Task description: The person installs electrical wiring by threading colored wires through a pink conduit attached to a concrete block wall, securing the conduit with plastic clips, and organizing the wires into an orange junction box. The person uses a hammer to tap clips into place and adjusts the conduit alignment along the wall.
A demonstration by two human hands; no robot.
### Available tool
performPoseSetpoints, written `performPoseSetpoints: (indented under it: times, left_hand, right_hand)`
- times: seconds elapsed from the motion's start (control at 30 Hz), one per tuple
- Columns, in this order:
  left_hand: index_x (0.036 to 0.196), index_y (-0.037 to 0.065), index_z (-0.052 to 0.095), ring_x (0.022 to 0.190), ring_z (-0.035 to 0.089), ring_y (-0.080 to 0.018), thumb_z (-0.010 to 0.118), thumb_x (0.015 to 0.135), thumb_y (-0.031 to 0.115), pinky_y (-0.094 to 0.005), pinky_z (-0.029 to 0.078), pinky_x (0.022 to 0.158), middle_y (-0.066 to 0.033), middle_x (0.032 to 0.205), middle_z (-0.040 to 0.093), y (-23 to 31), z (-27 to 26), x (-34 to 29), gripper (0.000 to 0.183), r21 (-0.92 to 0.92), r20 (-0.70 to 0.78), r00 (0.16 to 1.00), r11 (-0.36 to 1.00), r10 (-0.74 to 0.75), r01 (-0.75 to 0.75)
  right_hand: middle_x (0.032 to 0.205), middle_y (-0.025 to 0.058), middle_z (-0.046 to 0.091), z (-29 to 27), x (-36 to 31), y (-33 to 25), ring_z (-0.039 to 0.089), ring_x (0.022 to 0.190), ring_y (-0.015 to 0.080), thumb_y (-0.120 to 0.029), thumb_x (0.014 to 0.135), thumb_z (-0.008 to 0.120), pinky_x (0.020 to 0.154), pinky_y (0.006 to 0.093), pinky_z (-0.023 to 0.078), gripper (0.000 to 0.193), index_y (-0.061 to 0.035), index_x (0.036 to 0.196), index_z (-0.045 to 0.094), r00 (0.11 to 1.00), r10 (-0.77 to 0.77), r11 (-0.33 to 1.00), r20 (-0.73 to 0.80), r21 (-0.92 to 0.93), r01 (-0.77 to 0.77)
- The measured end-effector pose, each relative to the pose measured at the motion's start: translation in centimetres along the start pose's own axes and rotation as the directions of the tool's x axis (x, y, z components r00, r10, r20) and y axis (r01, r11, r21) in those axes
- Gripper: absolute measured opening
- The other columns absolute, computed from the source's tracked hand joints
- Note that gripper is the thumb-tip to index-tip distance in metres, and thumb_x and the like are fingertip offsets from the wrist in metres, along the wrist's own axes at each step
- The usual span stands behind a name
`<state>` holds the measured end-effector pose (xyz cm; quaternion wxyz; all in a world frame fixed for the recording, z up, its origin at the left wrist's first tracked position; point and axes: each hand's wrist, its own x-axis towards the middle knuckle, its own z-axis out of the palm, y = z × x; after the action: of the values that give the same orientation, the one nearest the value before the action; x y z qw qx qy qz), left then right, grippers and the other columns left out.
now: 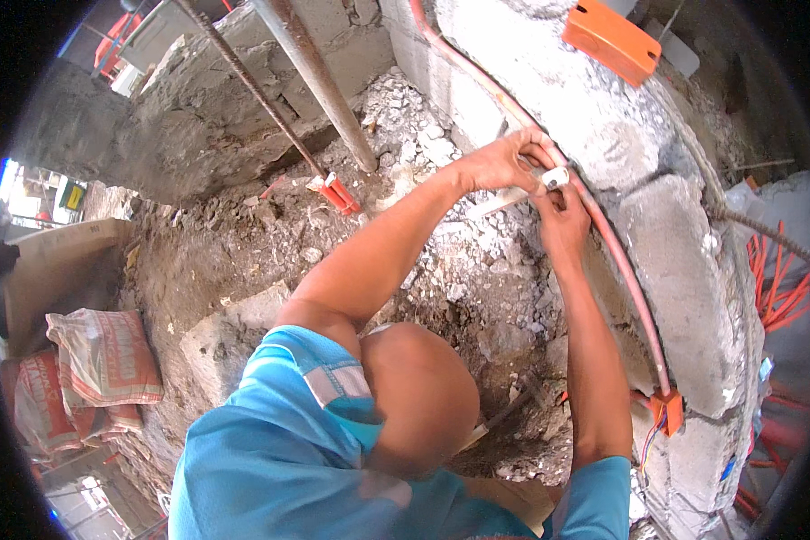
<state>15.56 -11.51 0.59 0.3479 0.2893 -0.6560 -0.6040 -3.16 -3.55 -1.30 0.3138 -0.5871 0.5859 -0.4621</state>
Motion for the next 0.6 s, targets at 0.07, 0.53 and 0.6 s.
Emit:
performPoseSetpoints:
  times: [0.07,0.53,0.6]
  left_hand:
    - [0.148,0.006,0.045,0.129,0.058,-0.0246,0.089,0.08,0.004,-0.0439,0.043,0.116,-0.0108,0.129,0.065,0.1,0.0,-0.2,0.081,-0.007,-0.001,1.0,1.0,0.006,-0.006]
    - [0.112,0.007,0.072,0.112,0.068,-0.0189,0.081,0.089,-0.001,-0.0359,0.057,0.098,-0.0047,0.118,0.072,0.1,0.9,-1.5,0.025,-0.145,-0.036,0.999,0.989,-0.025,0.019]
    - [0.113,0.006,0.073,0.112,0.068,-0.0185,0.081,0.089,-0.001,-0.0365,0.057,0.098,-0.0049,0.117,0.073,0.0,1.0,-1.8,0.027,-0.158,-0.049,0.998,0.987,-0.031,0.023]
  right_hand:
    - [0.095,0.011,0.076,-0.2,-0.4,-0.7,0.071,0.085,0.0178,-0.024,0.094,0.08,0.078,0.0333,0.054,0.034,0.0,0.115,0.07,1.0,0.0,0.998,0.008,-0.059,0.001]
    - [0.095,0.0102,0.077,0.0,-0.8,-1.4,0.072,0.088,0.0183,-0.025,0.095,0.08,0.08,0.0343,0.055,0.037,-0.0004,0.119,0.07,1.0,0.027,0.998,-0.011,-0.054,-0.027]
    - [0.097,0.0104,0.077,-0.4,-1.2,-1.8,0.071,0.09,0.0172,-0.024,0.094,0.08,0.081,0.0334,0.055,0.037,-0.0005,0.121,0.07,0.998,0.044,0.998,0.036,-0.049,-0.042]
